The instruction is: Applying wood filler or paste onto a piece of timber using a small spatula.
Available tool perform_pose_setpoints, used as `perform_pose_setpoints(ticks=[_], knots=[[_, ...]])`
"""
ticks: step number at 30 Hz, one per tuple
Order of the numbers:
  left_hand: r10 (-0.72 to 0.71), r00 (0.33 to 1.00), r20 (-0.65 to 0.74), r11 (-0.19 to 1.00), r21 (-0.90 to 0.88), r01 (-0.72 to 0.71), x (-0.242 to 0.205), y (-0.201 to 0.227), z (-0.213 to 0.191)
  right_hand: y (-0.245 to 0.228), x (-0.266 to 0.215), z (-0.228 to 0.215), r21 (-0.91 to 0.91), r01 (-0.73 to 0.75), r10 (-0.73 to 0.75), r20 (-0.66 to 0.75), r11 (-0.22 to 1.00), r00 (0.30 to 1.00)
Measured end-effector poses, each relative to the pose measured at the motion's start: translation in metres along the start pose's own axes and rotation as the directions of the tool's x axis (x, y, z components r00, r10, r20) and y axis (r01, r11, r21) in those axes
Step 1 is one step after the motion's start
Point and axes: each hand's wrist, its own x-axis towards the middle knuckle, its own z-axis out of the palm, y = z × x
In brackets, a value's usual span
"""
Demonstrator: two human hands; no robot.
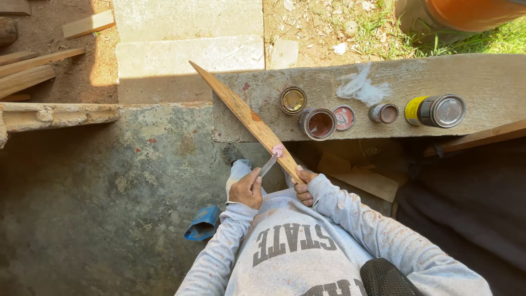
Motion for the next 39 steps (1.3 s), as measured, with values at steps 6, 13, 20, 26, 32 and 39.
perform_pose_setpoints(ticks=[6,13,20,26,32,39], knots=[[0.269,0.941,-0.204,0.961,0.122,-0.248,0.018,0.031,-0.017,-0.003,-0.01,0.011,0.007,0.008,-0.007,-0.02,1.0,1.0],[0.073,0.993,-0.097,0.989,0.138,-0.06,0.007,0.024,0.011,-0.004,-0.017,0.016,0.023,0.022,-0.021,-0.009,0.999,1.0],[0.049,0.998,-0.043,0.952,0.305,-0.033,-0.018,-0.008,-0.013,-0.004,-0.007,0.008,-0.005,0.011,-0.011,0.011,1.0,1.0],[0.019,0.977,-0.214,0.999,0.05,-0.008,-0.024,-0.019,-0.019,0.005,0.025,-0.008,-0.154,0.135,-0.155,-0.127,0.979,0.98],[-0.174,0.972,-0.156,0.985,-0.027,0.172,-0.008,-0.022,-0.011,-0.002,0.099,-0.042,-0.599,0.413,-0.603,-0.15,0.686,0.784],[-0.327,0.942,-0.08,0.942,-0.114,0.317,-0.016,-0.062,0.004,-0.011,0.064,-0.062,-0.805,0.368,-0.843,-0.274,0.465,0.464]])
